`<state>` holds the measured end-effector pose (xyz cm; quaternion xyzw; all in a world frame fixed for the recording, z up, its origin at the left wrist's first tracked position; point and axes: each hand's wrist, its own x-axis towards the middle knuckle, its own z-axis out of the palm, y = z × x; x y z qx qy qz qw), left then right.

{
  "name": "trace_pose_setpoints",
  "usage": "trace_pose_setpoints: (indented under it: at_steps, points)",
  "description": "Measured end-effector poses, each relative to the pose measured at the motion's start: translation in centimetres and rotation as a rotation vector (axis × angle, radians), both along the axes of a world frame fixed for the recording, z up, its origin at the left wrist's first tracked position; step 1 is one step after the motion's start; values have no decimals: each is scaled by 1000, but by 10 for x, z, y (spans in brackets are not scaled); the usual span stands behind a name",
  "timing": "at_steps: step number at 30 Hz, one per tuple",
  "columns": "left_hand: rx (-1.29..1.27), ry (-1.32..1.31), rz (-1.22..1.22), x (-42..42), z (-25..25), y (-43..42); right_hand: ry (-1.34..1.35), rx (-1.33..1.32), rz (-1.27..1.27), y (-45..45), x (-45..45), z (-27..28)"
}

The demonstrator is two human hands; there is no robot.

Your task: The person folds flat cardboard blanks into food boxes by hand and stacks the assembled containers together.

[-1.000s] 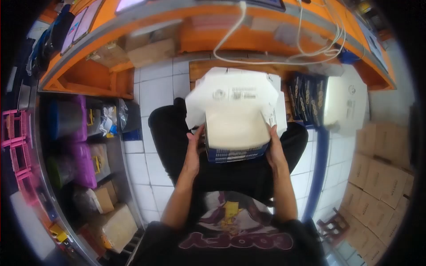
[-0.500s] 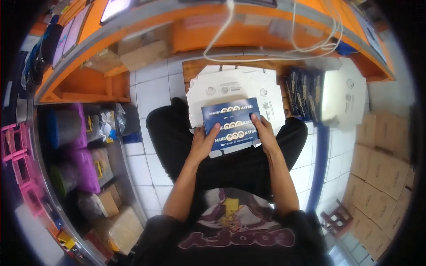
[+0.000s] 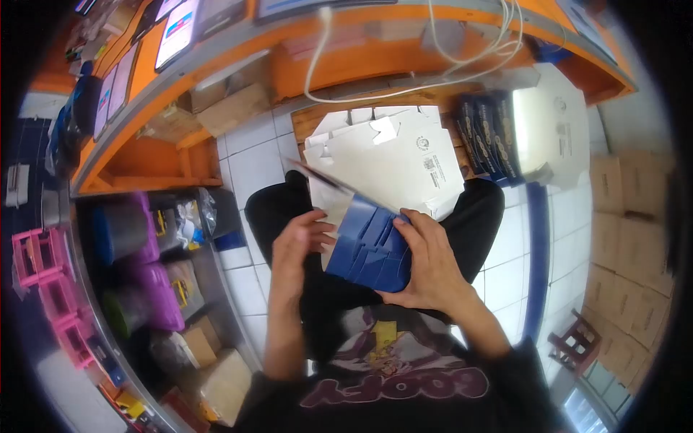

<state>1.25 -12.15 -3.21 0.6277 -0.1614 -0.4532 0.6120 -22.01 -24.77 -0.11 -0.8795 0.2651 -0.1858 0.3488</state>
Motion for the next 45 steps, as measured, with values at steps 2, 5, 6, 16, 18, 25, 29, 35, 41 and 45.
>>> trace_pose_setpoints:
  at_steps: [2,5,6,16,18,25,29,35,41,45]
  points:
    - [-42,44,-336,-14,25,-15,25,-79,119,0,0,3]
    - [145,41,-506,-23,33,-29,-5,-108,147,1,1,0]
    - [131,-43,-528,-26,34,-29,-9,-109,145,1,0,-3]
    - [12,90,-585,-37,25,-21,-42,-104,187,1,-12,-5]
    - [63,82,-664,-35,27,-20,-52,-93,212,-3,-14,-3]
    - [23,-181,-474,-42,29,-10,77,-155,304,-2,-16,12]
    - [100,-49,-513,-41,35,-11,89,-141,316,-2,-14,15]
    - [15,-17,-477,-40,39,-18,34,-148,284,0,-8,19]
    - [25,19,-332,-43,45,-16,54,-143,245,1,-8,20]
    - [104,38,-356,-41,42,-14,78,-123,261,-2,-6,24]
